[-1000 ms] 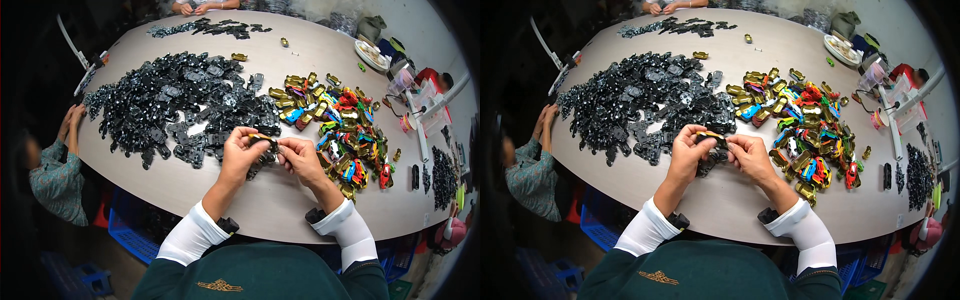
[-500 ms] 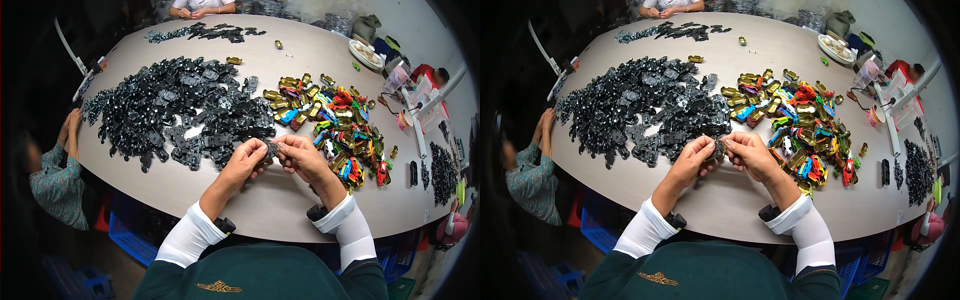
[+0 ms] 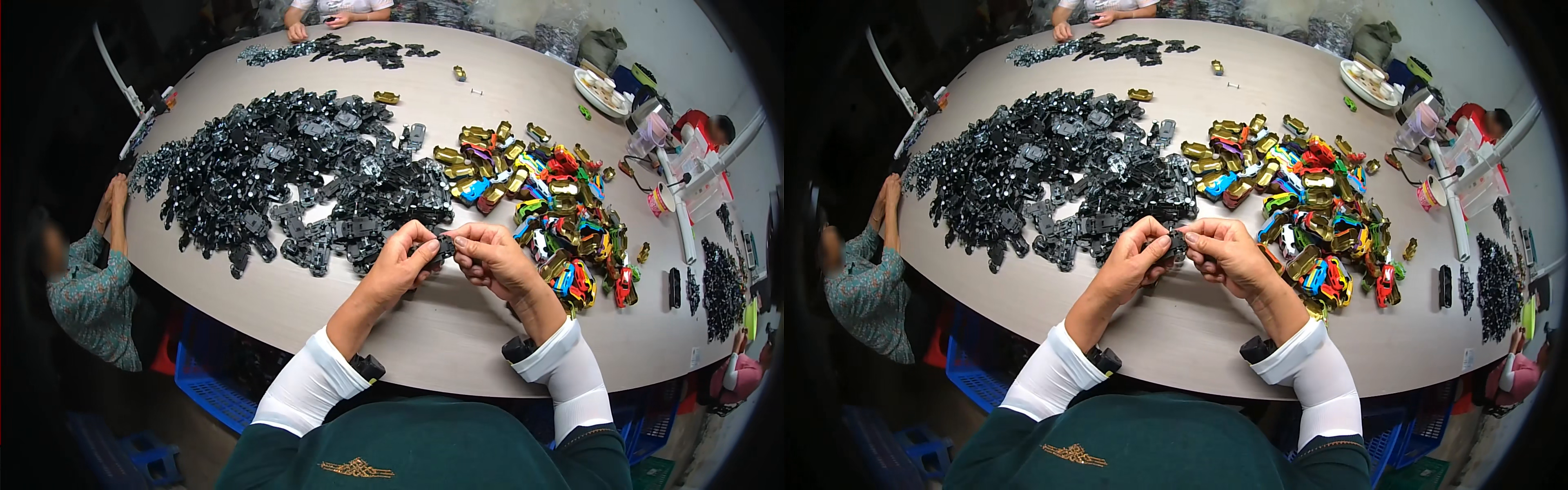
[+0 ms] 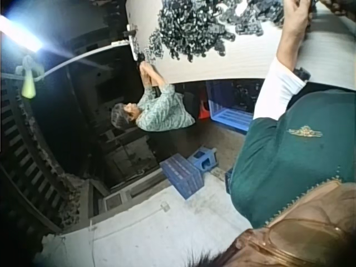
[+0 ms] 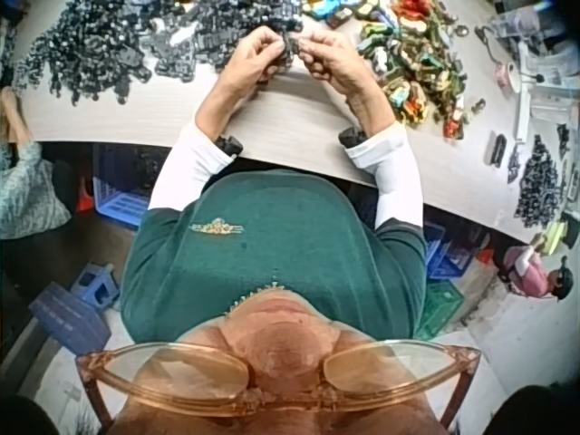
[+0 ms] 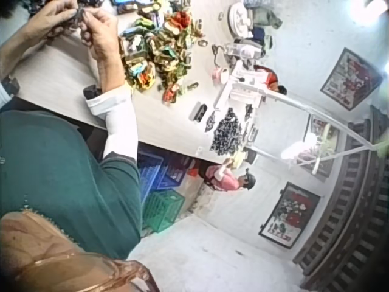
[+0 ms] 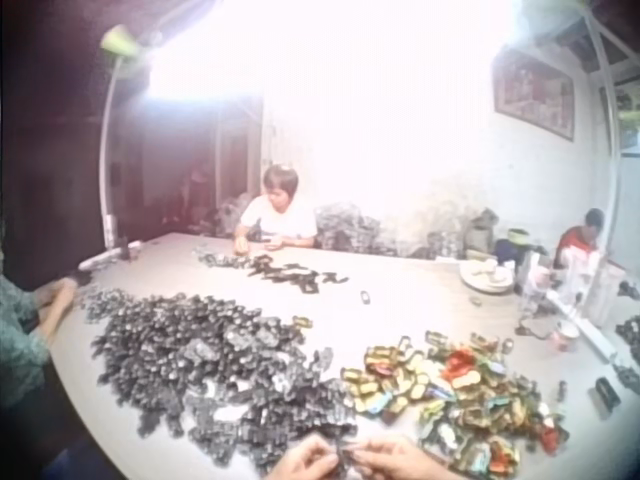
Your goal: The person assembles miniature toy cars by hand at a table. They pick up a black chassis and a colored body, fit the two parts together, and place the completed unit on the table. The process is repeated with different colored bodies throughout the clip.
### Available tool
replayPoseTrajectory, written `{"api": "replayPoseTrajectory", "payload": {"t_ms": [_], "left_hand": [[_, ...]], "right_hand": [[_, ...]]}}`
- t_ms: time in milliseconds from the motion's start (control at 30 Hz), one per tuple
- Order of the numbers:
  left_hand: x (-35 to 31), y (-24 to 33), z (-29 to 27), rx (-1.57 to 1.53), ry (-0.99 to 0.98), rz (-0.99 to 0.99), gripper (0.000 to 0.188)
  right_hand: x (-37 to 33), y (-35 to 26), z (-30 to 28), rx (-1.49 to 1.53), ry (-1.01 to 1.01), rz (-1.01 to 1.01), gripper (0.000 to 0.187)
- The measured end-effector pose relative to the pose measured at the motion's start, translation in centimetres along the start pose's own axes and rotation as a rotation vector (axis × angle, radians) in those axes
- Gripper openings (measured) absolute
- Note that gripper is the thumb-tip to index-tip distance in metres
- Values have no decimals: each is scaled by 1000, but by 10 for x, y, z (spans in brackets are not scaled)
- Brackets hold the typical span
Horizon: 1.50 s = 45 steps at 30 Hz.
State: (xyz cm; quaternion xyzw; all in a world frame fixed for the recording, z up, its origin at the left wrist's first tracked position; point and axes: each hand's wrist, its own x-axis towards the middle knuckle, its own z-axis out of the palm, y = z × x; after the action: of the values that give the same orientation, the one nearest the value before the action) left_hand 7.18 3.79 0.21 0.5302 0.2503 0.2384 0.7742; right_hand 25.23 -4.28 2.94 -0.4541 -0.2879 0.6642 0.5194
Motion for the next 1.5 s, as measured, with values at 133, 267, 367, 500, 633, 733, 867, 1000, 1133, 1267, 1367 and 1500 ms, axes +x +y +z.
{"api": "replayPoseTrajectory", "payload": {"t_ms": [133,267,367,500,633,733,867,1000,1133,1267,1367,1500], "left_hand": [[2,-8,-2,99,55,97,14],[5,-14,1,475,172,313,14],[6,-15,3,545,217,368,14],[9,-18,1,539,260,472,14],[7,-14,1,546,248,390,15],[5,-13,2,581,255,377,14],[-1,-3,9,673,256,305,12],[-3,-1,11,747,257,320,9],[-41,26,-4,695,258,305,21],[-135,72,-49,783,382,32,7],[-211,61,-101,1154,684,-83,10],[-247,42,-123,1608,792,186,15]], "right_hand": [[1,3,2,-83,1,-59,15],[16,30,-3,-804,161,-515,13],[14,25,1,-558,154,-367,14],[5,9,3,-125,111,-87,15],[8,15,3,-252,131,-130,15],[6,14,6,-286,152,-142,15],[15,33,1,-609,218,-367,15],[17,39,-4,-719,209,-375,14],[8,1,-7,-640,122,-343,15],[-9,-35,-31,-1262,559,-424,16],[-25,-44,-30,-1724,648,-228,17],[-22,-27,-32,-2047,640,-55,11]]}}
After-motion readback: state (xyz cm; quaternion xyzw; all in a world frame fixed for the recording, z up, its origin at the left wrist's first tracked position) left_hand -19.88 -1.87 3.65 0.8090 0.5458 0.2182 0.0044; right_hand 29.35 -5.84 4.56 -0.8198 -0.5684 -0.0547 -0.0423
